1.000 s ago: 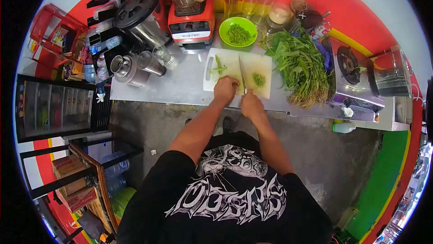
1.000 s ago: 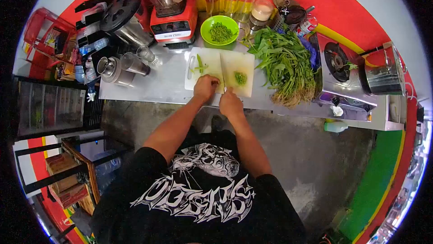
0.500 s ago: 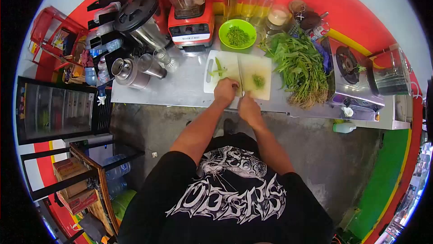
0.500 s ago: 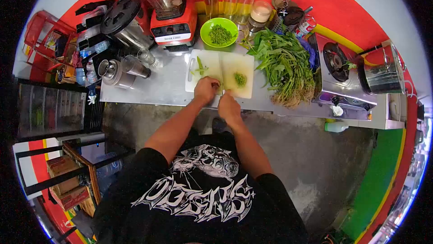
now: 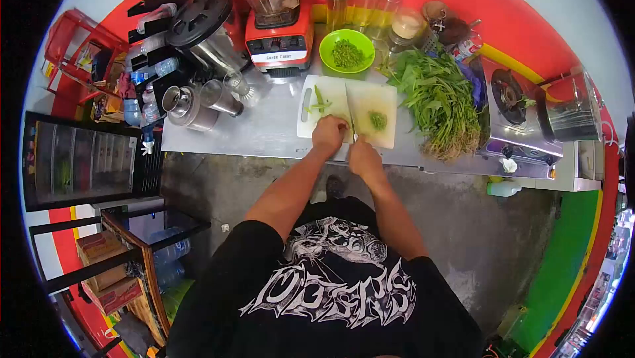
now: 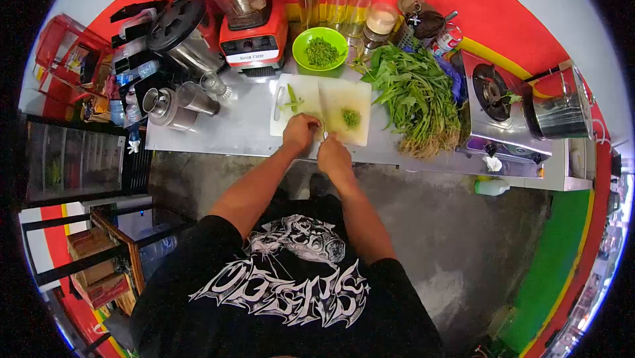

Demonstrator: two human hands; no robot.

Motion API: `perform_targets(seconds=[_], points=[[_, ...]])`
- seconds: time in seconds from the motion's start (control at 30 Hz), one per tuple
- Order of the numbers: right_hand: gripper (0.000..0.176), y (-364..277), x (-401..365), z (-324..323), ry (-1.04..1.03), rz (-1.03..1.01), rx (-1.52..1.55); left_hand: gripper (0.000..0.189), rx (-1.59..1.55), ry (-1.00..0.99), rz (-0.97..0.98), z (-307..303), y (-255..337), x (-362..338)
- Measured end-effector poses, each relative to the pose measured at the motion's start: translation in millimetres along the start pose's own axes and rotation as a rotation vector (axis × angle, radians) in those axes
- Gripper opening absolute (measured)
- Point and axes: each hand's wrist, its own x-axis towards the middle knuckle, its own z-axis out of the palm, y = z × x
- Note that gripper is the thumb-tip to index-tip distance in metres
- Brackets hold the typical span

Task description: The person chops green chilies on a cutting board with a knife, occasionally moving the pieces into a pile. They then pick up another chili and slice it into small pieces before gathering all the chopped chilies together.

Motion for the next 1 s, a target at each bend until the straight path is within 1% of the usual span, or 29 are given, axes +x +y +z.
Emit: perform_targets(seconds=[0.03,0.1,0.23,0.3,0.4,0.53,0.6,0.73,0.8,0.93,1.0], points=[[0.033,-1,-3,4,0.000,0.000,0.004,0.014,0.003,-0.001,0.001,-2,1,0],[0.034,1,-8,11,0.059,-0.013,-0.002,0.014,-0.040,-0.060,-0.069,-5,5,0],[0.036,8,12,18,0.090,-0.027,0.011,0.013,-0.044,-0.067,-0.029,-10,11,1],[0.037,7,19,17,0.065,-0.023,0.040,0.013,-0.023,-0.098,-0.109,-7,10,3],[0.036,7,11,16,0.042,-0.014,0.033,0.013,0.021,-0.066,-0.048,-2,4,3],[0.036,0,0,18,0.051,0.045,0.059,0.014,0.000,-0.034,-0.040,-4,4,0],[0.038,4,8,18,0.061,-0.016,0.064,0.015,0.033,0.025,-0.005,-5,2,-1],[0.039,4,13,16,0.038,-0.015,0.034,0.011,0.024,-0.047,-0.045,-5,-1,2],[0.039,3,4,19,0.032,0.046,0.076,0.011,0.000,-0.080,-0.100,-5,-1,3],[0.038,2,2,23,0.053,0.049,0.098,0.009,-0.031,-0.091,-0.098,-5,-4,2],[0.036,1,9,20,0.033,0.037,0.105,0.010,0.034,-0.060,-0.039,-5,-4,1]])
